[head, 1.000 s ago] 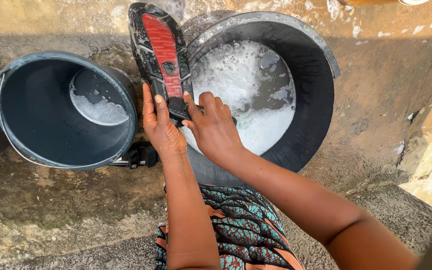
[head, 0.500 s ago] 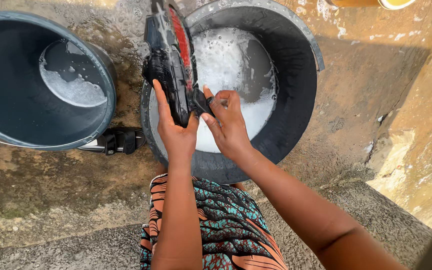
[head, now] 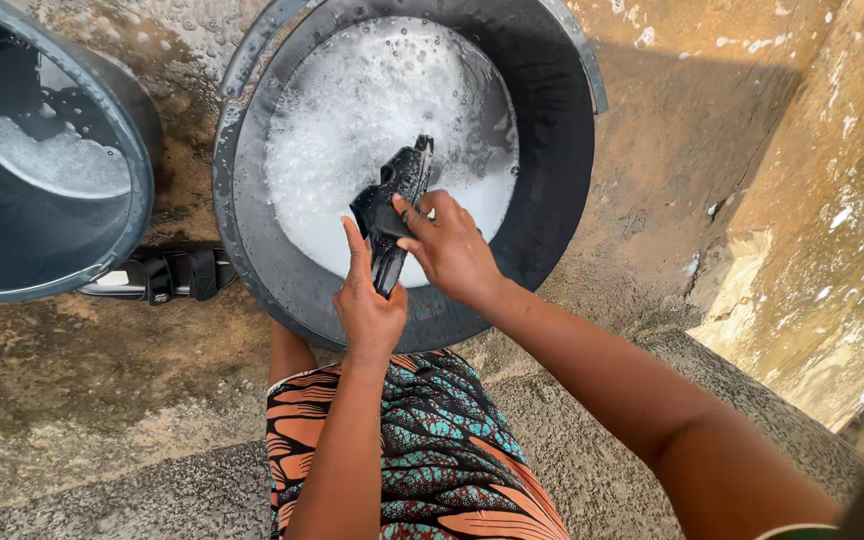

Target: The person washes sandals by taking them to a wash basin, dipping a brush into soapy water, and scrubbing the soles and tops of each sandal.

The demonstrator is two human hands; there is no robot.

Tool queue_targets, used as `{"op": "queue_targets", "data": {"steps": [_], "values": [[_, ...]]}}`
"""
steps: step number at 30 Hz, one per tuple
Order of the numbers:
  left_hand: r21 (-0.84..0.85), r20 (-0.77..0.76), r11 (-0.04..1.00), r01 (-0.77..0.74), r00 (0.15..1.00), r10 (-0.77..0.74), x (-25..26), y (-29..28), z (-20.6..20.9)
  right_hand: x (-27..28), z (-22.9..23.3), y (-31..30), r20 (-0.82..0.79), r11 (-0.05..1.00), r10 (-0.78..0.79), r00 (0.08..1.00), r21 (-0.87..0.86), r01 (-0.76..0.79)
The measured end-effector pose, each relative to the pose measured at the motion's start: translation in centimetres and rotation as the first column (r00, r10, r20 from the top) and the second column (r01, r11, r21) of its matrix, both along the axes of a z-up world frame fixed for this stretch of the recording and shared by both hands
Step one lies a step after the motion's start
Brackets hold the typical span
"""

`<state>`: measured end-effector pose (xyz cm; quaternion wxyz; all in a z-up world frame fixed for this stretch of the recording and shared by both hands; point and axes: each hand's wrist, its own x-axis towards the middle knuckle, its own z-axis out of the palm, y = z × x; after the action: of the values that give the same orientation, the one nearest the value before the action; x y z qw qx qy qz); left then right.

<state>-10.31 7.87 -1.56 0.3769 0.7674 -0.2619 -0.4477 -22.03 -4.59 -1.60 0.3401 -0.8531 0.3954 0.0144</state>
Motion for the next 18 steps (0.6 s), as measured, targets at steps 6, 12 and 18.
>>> {"op": "queue_targets", "data": {"steps": [6, 12, 18], "values": [[-0.027, 0.065, 0.996, 0.081, 0.995, -0.079, -0.5, -0.6, -1.4, -0.3, -2.8, -0.4, -0.112, 0.992, -0.124, 0.986, 0.001, 0.125], [-0.015, 0.102, 0.981, 0.192, 0.977, -0.189, -0.4, -0.7, -0.9, -3.3, -10.0, -4.3, -0.228, 0.962, -0.273, 0.934, -0.057, 0.267], [-0.164, 0.269, 0.911, 0.378, 0.906, -0.328, -2.4, -2.9, -0.2, -5.4, -14.9, -7.0, -0.334, 0.096, -0.837, 0.434, 0.691, 0.717]]}}
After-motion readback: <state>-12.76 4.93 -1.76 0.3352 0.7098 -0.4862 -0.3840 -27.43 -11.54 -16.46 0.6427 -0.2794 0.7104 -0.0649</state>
